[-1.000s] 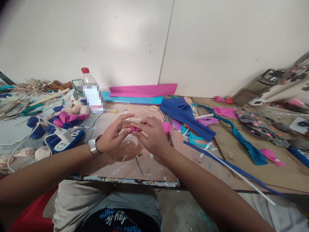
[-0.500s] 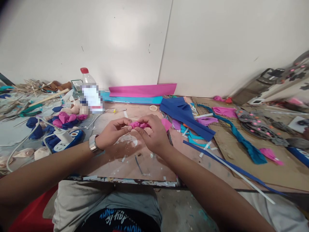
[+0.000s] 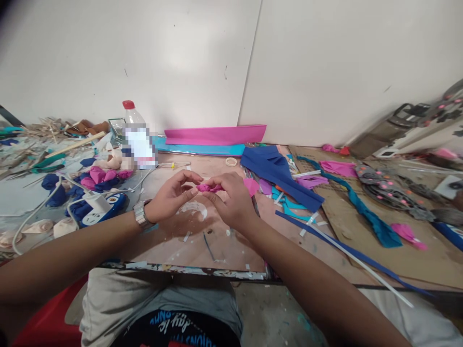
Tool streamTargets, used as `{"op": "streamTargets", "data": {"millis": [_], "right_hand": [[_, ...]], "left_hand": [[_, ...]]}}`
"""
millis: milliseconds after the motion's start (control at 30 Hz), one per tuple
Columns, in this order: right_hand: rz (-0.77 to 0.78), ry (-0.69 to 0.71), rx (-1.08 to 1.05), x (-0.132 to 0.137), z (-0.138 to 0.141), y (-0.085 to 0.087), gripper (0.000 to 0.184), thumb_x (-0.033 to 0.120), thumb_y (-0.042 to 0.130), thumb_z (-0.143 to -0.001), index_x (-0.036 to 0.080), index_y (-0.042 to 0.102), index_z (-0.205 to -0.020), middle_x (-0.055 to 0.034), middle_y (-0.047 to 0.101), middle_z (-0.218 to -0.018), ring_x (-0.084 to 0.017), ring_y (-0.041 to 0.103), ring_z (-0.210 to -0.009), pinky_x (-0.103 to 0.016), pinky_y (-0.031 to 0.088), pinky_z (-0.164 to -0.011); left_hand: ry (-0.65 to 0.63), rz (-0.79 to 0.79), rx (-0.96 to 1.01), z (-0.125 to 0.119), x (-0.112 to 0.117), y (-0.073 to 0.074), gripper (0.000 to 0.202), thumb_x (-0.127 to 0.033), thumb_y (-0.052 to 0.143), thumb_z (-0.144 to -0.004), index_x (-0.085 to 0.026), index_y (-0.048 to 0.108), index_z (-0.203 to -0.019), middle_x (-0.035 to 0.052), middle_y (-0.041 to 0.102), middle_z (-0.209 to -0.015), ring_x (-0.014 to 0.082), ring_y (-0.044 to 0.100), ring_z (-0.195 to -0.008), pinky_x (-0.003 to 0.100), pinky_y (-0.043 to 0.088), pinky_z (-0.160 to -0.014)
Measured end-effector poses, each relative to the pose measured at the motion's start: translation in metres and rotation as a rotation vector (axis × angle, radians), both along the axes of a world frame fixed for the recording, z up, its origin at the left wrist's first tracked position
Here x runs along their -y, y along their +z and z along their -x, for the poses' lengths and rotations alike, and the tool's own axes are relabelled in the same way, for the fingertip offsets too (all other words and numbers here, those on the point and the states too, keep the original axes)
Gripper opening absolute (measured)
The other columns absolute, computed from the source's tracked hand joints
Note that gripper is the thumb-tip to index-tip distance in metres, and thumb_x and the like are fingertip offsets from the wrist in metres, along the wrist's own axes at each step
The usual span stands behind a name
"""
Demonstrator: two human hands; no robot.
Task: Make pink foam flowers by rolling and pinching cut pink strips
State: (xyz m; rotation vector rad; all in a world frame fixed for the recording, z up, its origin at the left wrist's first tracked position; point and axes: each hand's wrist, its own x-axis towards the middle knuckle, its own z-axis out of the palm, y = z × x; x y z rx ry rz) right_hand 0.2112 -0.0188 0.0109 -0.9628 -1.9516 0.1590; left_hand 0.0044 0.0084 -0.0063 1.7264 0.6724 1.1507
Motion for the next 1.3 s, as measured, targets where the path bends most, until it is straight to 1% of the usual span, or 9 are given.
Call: {"op": "streamTargets", "data": {"millis": [100, 200, 333, 433, 567, 733, 933, 1133, 1300], "right_hand": [[-0.039, 0.013, 0.03, -0.0007, 0.0001, 0.0003, 0.016, 0.039, 0.073, -0.092, 0.025, 0.072, -0.097, -0.0033, 0.074, -0.087, -0.022, 0.064, -0.086, -0.039, 0.049, -0.083], [-0.089, 0.034, 0.033, -0.0015, 0.0003, -0.0012, 0.015, 0.039, 0.075, -0.09, 0.024, 0.073, -0.095, -0.004, 0.075, -0.088, -0.023, 0.065, -0.087, -0.04, 0.05, -0.084], [-0.15, 0.071, 0.037, -0.002, 0.0, -0.002, 0.013, 0.036, 0.076, -0.09, 0.024, 0.073, -0.094, -0.0036, 0.075, -0.085, -0.021, 0.065, -0.084, -0.038, 0.05, -0.081], [-0.149, 0.083, 0.042, -0.0008, 0.0004, -0.0006, 0.017, 0.039, 0.078, -0.088, 0.023, 0.072, -0.091, -0.0023, 0.073, -0.079, -0.02, 0.064, -0.078, -0.037, 0.049, -0.08], [-0.091, 0.038, 0.017, 0.0025, 0.0015, 0.0024, 0.022, 0.043, 0.079, -0.086, 0.023, 0.071, -0.09, -0.0022, 0.073, -0.08, -0.02, 0.064, -0.078, -0.036, 0.049, -0.08], [-0.099, 0.041, 0.013, 0.0043, 0.0021, 0.0051, 0.01, 0.033, 0.073, -0.092, 0.023, 0.071, -0.09, -0.0024, 0.074, -0.082, -0.02, 0.065, -0.079, -0.036, 0.05, -0.079], [-0.092, 0.038, 0.0, 0.0041, 0.0024, 0.0042, 0.007, 0.027, 0.076, -0.089, 0.023, 0.07, -0.086, -0.0014, 0.075, -0.081, -0.019, 0.065, -0.079, -0.035, 0.05, -0.079], [-0.068, 0.007, 0.01, 0.0049, 0.0014, 0.0035, 0.008, 0.029, 0.076, -0.09, 0.023, 0.071, -0.086, -0.0018, 0.076, -0.08, -0.02, 0.065, -0.078, -0.036, 0.05, -0.076], [-0.065, -0.001, 0.021, 0.0045, 0.0021, 0.005, 0.009, 0.033, 0.076, -0.09, 0.024, 0.074, -0.092, -0.0027, 0.077, -0.084, -0.02, 0.067, -0.08, -0.036, 0.051, -0.079]], "left_hand": [[0.004, -0.114, -0.046, 0.0017, 0.0009, 0.0016, 0.025, -0.039, 0.069, -0.093, -0.018, 0.066, -0.108, 0.0094, 0.068, -0.111, 0.0198, 0.063, -0.105, 0.033, 0.05, -0.091], [0.004, -0.149, -0.058, 0.0028, 0.0007, 0.0, 0.021, -0.036, 0.072, -0.091, -0.018, 0.069, -0.102, 0.0081, 0.071, -0.101, 0.0185, 0.065, -0.097, 0.033, 0.05, -0.089], [-0.05, -0.127, -0.017, 0.0025, 0.0011, -0.0027, 0.022, -0.035, 0.074, -0.09, -0.017, 0.067, -0.1, 0.0083, 0.071, -0.099, 0.0178, 0.066, -0.094, 0.033, 0.052, -0.087], [-0.084, -0.114, 0.013, 0.0011, 0.0025, -0.0022, 0.019, -0.032, 0.072, -0.092, -0.016, 0.066, -0.099, 0.0076, 0.071, -0.098, 0.0164, 0.066, -0.093, 0.031, 0.052, -0.087], [-0.079, -0.072, 0.066, 0.0, 0.0022, -0.0001, 0.018, -0.032, 0.07, -0.093, -0.016, 0.068, -0.101, 0.0079, 0.072, -0.099, 0.0154, 0.068, -0.091, 0.028, 0.054, -0.083], [-0.063, 0.006, 0.093, 0.0009, -0.0006, 0.0002, 0.021, -0.032, 0.071, -0.093, -0.016, 0.071, -0.106, 0.009, 0.075, -0.106, 0.0157, 0.07, -0.095, 0.028, 0.056, -0.086], [-0.106, 0.028, 0.105, 0.0001, 0.0013, 0.0009, 0.021, -0.034, 0.071, -0.092, -0.016, 0.072, -0.104, 0.0089, 0.076, -0.105, 0.0153, 0.071, -0.091, 0.028, 0.057, -0.083], [-0.079, -0.044, 0.057, 0.0005, 0.0022, 0.0017, 0.023, -0.031, 0.077, -0.087, -0.016, 0.072, -0.104, 0.0098, 0.076, -0.105, 0.0172, 0.071, -0.095, 0.03, 0.057, -0.086], [-0.059, 0.001, 0.068, 0.0004, 0.0024, 0.0015, 0.026, -0.034, 0.072, -0.092, -0.015, 0.07, -0.11, 0.0105, 0.075, -0.106, 0.0167, 0.071, -0.093, 0.03, 0.057, -0.085]]}}
